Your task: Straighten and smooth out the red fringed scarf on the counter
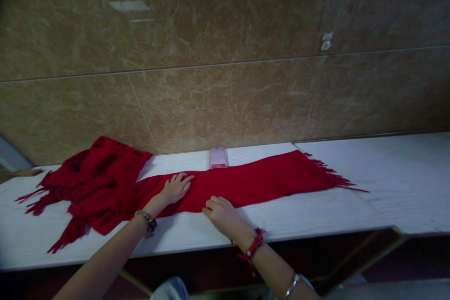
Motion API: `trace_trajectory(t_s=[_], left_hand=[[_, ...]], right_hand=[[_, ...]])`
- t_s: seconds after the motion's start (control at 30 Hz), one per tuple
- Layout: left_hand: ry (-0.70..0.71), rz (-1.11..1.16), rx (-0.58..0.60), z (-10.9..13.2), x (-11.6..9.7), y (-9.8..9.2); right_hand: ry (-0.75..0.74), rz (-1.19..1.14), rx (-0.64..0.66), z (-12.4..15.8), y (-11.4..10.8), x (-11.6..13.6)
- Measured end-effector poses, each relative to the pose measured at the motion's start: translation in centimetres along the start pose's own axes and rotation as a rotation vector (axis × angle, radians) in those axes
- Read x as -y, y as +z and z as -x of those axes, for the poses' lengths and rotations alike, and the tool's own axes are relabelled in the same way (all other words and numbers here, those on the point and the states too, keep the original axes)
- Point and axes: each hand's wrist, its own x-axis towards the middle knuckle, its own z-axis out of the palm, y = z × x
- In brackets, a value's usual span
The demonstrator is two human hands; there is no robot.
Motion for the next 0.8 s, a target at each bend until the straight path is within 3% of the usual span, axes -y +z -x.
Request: trace_trajectory(t_s=[0.1,0.17,0.27,0.37,0.53,0.7,0.8], left_hand=[[-0.166,-0.029,-0.001,-1.0,0.7,0.2],[-0.189,-0.034,-0.046,-0.5,0.5,0.2],[0.027,-0.005,-0.094,1.0,-0.2,0.5],[0.276,0.074,0.022,2.2,-0.2,0.8],[0.153,0.102,0.089,3.1,1.4,0.3],[0.439,0.102,-0.008,6.0,1.9,-1.3],[0.493,0.008,-0.030,7.4,1.7,-1.8]], right_hand=[[-0.004,0.004,0.002,0.0,-0.1,0.0],[-0.004,0.005,0.003,0.0,-0.2,0.0],[0.000,0.007,-0.004,0.0,-0.2,0.0],[0.004,0.007,-0.006,0.0,-0.1,0.0],[0.011,0.003,0.010,0.0,-0.2,0.0],[0.032,0.026,0.007,-0.1,-0.3,0.0],[0.061,0.050,-0.009,-0.2,-0.1,0.1]])
